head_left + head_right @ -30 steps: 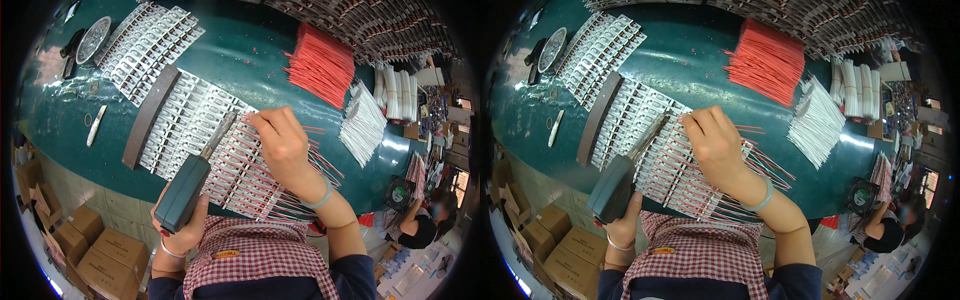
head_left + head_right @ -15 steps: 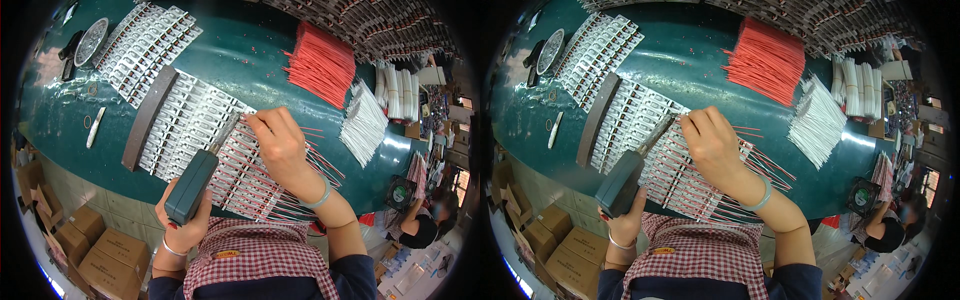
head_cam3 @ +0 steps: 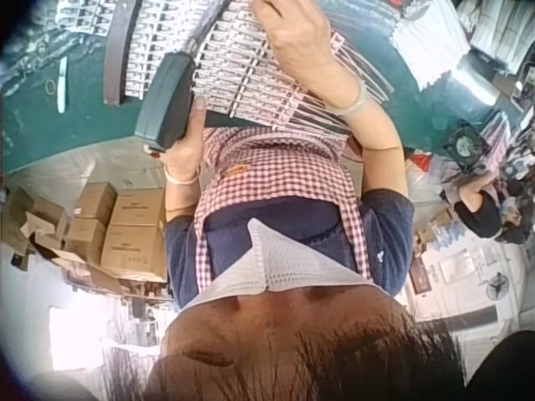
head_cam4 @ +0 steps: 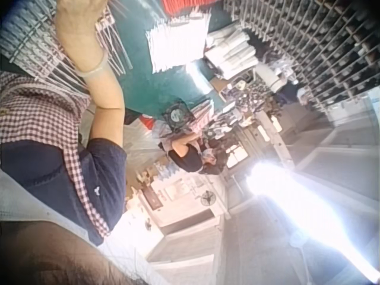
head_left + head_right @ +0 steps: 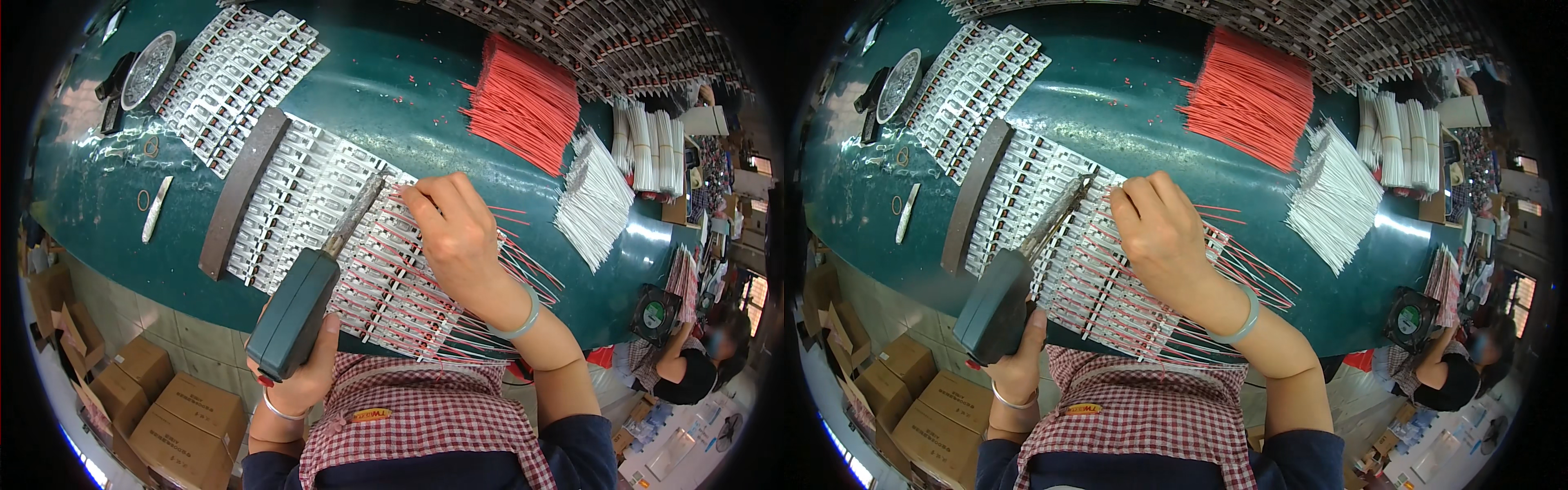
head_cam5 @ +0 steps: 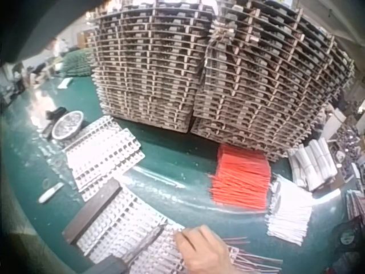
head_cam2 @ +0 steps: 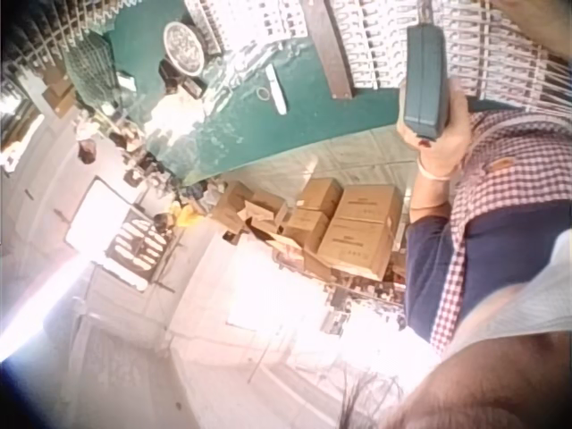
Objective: The person uses a soldering iron to attach red and white wires to a grid of small electronic components on a green workbench. The person repeatedly picks up individual wires, places them into slots on the component board, and applies the soldering iron to secure them. The process is repetitive, focusing on one wire at a time.
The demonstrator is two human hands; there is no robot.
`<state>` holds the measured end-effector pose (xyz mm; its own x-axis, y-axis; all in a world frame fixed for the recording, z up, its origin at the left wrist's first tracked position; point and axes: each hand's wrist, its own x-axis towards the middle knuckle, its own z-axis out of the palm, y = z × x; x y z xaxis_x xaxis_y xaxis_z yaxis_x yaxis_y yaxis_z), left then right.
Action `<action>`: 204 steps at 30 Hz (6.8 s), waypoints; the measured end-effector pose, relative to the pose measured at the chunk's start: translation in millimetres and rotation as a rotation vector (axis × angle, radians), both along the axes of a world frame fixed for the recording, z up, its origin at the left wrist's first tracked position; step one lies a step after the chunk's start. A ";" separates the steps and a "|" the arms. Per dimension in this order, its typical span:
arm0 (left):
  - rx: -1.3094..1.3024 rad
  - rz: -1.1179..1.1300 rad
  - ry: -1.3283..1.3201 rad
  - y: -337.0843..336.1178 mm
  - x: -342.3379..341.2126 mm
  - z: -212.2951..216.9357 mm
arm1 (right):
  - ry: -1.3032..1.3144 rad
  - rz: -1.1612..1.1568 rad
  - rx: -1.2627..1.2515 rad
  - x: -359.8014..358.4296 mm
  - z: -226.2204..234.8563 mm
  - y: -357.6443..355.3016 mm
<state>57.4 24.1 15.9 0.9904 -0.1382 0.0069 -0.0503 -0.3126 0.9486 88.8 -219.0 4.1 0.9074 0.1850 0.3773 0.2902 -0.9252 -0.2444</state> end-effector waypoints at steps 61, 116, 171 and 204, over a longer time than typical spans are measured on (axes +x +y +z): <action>-0.259 0.211 0.179 -7.9 -10.3 -3.3 | -0.085 -0.577 -0.146 -81.9 39.2 -142.2; -0.372 0.373 0.271 89.8 -131.4 -33.7 | 0.058 0.183 0.200 -84.1 -2.2 86.2; 0.073 0.036 -0.025 86.9 -123.9 -45.1 | 0.089 0.148 0.084 -81.6 -15.2 89.4; 0.083 0.021 -0.060 81.1 -114.2 -45.4 | 0.057 0.098 0.078 -75.8 -15.4 83.5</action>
